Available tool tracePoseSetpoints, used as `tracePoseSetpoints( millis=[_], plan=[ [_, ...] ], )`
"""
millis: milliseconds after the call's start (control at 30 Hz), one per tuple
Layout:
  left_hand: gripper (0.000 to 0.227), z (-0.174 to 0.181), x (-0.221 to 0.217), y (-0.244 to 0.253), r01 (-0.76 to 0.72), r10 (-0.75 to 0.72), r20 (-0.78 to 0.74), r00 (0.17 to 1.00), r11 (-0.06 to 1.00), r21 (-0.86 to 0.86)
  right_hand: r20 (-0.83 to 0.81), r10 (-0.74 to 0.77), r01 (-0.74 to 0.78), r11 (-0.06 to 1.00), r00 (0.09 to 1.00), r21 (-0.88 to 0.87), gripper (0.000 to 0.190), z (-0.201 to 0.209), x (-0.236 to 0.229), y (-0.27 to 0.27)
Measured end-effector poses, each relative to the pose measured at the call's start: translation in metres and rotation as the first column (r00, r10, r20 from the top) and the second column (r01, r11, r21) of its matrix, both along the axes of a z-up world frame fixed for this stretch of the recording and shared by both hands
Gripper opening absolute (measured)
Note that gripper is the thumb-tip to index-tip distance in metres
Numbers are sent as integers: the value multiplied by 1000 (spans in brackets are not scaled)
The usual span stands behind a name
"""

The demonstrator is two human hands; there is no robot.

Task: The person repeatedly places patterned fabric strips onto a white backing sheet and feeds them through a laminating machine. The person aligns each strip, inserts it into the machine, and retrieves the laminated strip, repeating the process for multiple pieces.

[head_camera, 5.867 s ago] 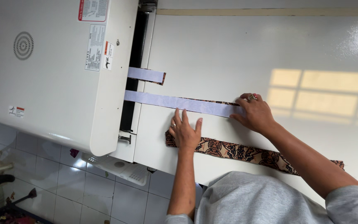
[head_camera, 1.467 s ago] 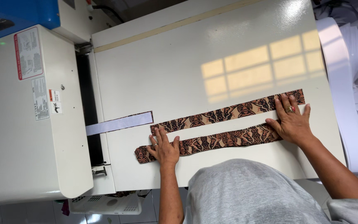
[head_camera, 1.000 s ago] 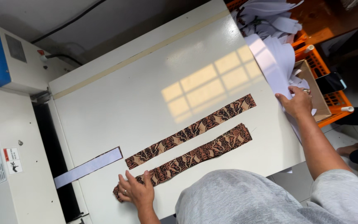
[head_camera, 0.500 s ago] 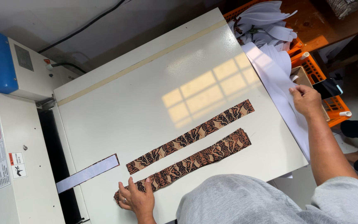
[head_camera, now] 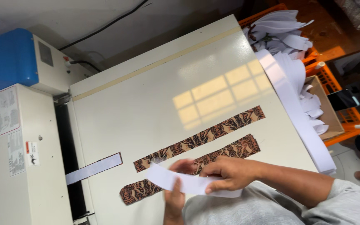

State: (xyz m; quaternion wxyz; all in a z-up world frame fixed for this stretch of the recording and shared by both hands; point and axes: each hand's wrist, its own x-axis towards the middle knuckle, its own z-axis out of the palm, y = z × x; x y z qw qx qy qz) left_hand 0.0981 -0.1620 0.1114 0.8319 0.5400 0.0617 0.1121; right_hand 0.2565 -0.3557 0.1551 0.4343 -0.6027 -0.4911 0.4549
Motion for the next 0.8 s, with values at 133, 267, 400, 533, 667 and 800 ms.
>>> tracePoseSetpoints(
  millis=[133, 267, 400, 533, 667, 800],
  plan=[
    [51, -36, -43, 57, -430, 429, 34, 903, 900, 68, 26, 167, -160, 969, 986, -187, 37, -29, 22, -13],
    [38, -81, -87, 94, -612, 636, -97, 765, 766, 195, 18, -70, 71, 889, 997, -453, 30, -70, 54, -61],
    [25, -117, -100, 111, -669, 671, -176, 721, 739, 78, 33, -342, 306, 788, 939, -534, 31, -109, 96, -114],
    [25, -135, -86, 130, -662, 679, -254, 689, 732, 161, -96, -683, 554, 659, 724, -509, 34, -149, 128, -152],
    [18, -146, -67, 152, -598, 641, -353, 682, 766, 236, 41, -807, 700, 485, 589, -524, 33, -184, 140, -166],
    [17, -152, -56, 170, -493, 609, -427, 668, 793, 358, 225, -836, 800, 349, 501, -488, 35, -198, 144, -164]
  ],
)
